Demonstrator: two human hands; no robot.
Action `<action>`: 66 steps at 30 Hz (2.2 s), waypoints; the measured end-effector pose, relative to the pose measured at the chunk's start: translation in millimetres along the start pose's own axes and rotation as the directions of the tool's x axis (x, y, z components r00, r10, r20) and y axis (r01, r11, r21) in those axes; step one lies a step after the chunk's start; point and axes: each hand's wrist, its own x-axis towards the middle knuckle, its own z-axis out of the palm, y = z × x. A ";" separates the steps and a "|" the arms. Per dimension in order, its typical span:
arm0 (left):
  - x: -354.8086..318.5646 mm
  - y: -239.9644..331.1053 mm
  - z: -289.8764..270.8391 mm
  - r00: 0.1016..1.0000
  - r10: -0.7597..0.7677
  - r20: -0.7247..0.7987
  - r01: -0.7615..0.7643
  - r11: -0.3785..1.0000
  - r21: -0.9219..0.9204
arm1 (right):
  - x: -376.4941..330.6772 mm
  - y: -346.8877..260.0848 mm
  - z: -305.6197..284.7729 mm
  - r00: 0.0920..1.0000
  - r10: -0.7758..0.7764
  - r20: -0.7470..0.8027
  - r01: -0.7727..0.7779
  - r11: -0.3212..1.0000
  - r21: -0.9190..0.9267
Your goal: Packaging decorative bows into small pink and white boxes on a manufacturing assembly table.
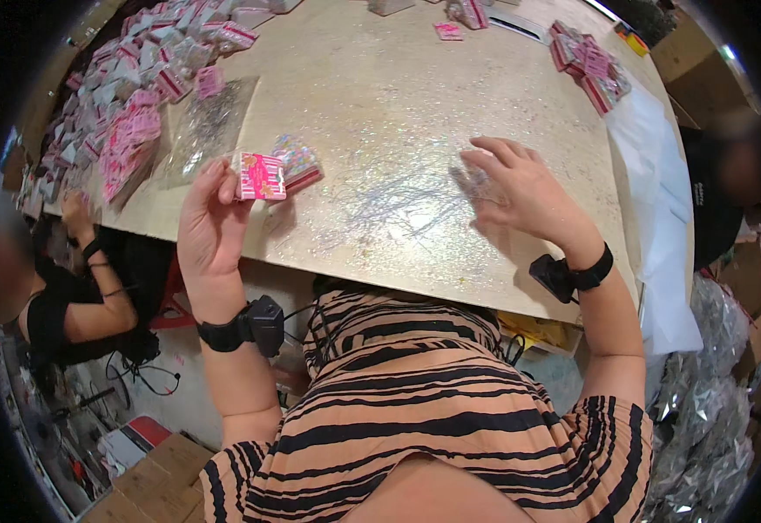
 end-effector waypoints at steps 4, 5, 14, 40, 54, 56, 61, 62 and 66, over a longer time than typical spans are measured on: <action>-5.8 -1.2 -7.1 0.997 0.004 -0.081 -0.005 1.000 -0.012 | 29.4 -7.0 17.0 0.989 -0.149 0.020 0.150 0.988 -0.043; -7.8 -0.4 -8.9 0.996 0.011 -0.085 -0.011 1.000 -0.008 | 36.7 -7.2 20.6 0.982 -0.186 0.015 0.187 0.981 -0.050; -16.7 4.2 -30.8 0.990 0.040 -0.133 -0.043 0.999 -0.017 | 62.1 -17.8 28.5 0.963 -0.210 0.169 0.209 0.978 0.027; 21.0 -12.0 78.8 0.875 0.262 0.407 -0.484 0.457 0.746 | 104.6 -75.5 -70.9 0.980 -0.191 -0.061 0.147 0.479 0.866; -6.3 26.0 36.0 0.961 0.274 0.021 -0.233 0.772 0.592 | 122.3 -94.3 -29.9 0.985 -0.067 -0.158 0.171 0.342 0.924; -17.4 40.5 5.0 0.916 0.395 -0.070 -0.274 0.742 0.612 | 122.2 -86.3 -34.3 0.980 -0.014 -0.199 0.192 0.346 0.918; -55.6 70.7 -73.8 0.810 0.496 -0.312 -0.186 0.724 0.665 | 112.6 -66.6 -40.6 0.949 0.119 -0.293 0.232 0.371 0.899; -55.0 68.3 -82.3 0.765 0.582 -0.275 -0.137 0.565 0.814 | 111.8 -62.6 -38.8 0.947 0.127 -0.295 0.232 0.366 0.901; -45.4 50.2 -114.8 0.721 0.693 0.010 0.080 -0.098 0.992 | 113.1 -58.0 -24.9 0.962 0.131 -0.241 0.183 0.348 0.919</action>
